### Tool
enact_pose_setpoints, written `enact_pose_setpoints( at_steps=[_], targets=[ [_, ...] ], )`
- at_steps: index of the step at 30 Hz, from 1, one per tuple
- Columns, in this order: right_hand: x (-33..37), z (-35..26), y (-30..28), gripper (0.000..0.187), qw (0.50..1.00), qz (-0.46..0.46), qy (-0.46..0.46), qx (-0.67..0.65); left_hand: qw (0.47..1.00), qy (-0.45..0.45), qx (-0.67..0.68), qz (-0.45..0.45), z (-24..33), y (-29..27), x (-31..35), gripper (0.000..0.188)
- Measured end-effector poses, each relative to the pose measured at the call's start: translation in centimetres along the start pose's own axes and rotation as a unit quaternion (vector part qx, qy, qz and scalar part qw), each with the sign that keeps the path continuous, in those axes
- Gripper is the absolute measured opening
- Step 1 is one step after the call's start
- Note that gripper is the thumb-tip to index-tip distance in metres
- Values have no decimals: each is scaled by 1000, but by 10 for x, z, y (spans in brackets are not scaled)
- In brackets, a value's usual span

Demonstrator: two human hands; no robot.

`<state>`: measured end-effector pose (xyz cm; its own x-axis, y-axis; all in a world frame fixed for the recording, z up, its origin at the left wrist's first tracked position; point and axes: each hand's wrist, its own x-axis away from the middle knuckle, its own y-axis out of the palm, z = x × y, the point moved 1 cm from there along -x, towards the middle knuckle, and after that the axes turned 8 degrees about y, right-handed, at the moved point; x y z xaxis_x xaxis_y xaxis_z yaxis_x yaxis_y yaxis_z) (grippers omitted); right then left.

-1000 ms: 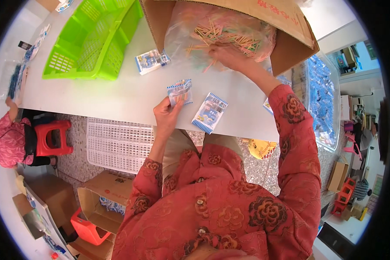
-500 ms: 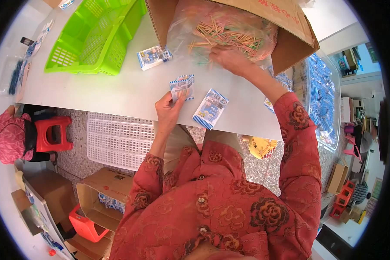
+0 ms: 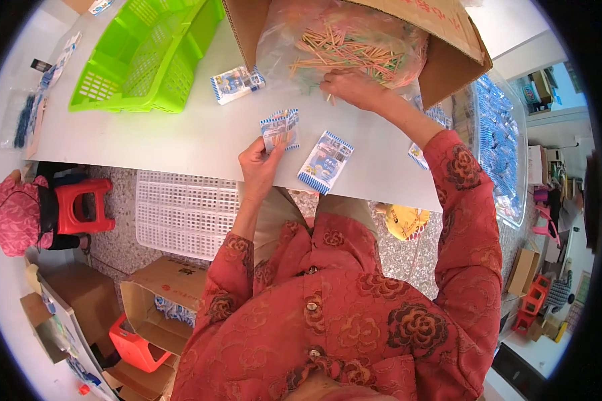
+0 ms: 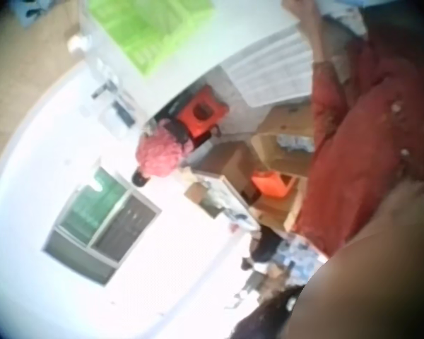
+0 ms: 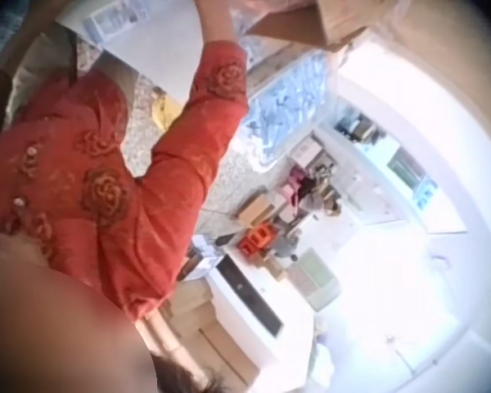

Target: The recorder is taking small quantities of rubber bands from a large bulk container and placing them into individual small plastic bags for packaging.

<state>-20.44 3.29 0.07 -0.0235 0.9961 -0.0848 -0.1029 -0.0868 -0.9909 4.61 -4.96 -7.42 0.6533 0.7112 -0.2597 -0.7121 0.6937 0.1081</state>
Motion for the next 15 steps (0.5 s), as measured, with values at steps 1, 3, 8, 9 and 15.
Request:
enact_pose_setpoints(
  at_steps=[1, 3, 8, 9, 15],
  targets=[
    [2, 1, 2, 8, 1000, -1, 1, 0, 1000, 0, 1, -1, 0, 1, 0, 14],
    [1, -1, 3, 8, 999, -42, 2, -1, 1000, 9, 9, 3, 0, 1, 0, 15],
    [-8, -8, 15, 12, 996, -47, 72, 22, 1000, 9, 25, 2, 0, 2, -1, 15],
    [-9, -7, 19, 13, 998, -14, 60, 30, 1000, 14, 22, -1, 1, 3, -1, 14],
    [-22, -13, 31, 7, 997, -22, 67, 44, 999, 19, 26, 4, -1, 3, -2, 11]
  ],
)
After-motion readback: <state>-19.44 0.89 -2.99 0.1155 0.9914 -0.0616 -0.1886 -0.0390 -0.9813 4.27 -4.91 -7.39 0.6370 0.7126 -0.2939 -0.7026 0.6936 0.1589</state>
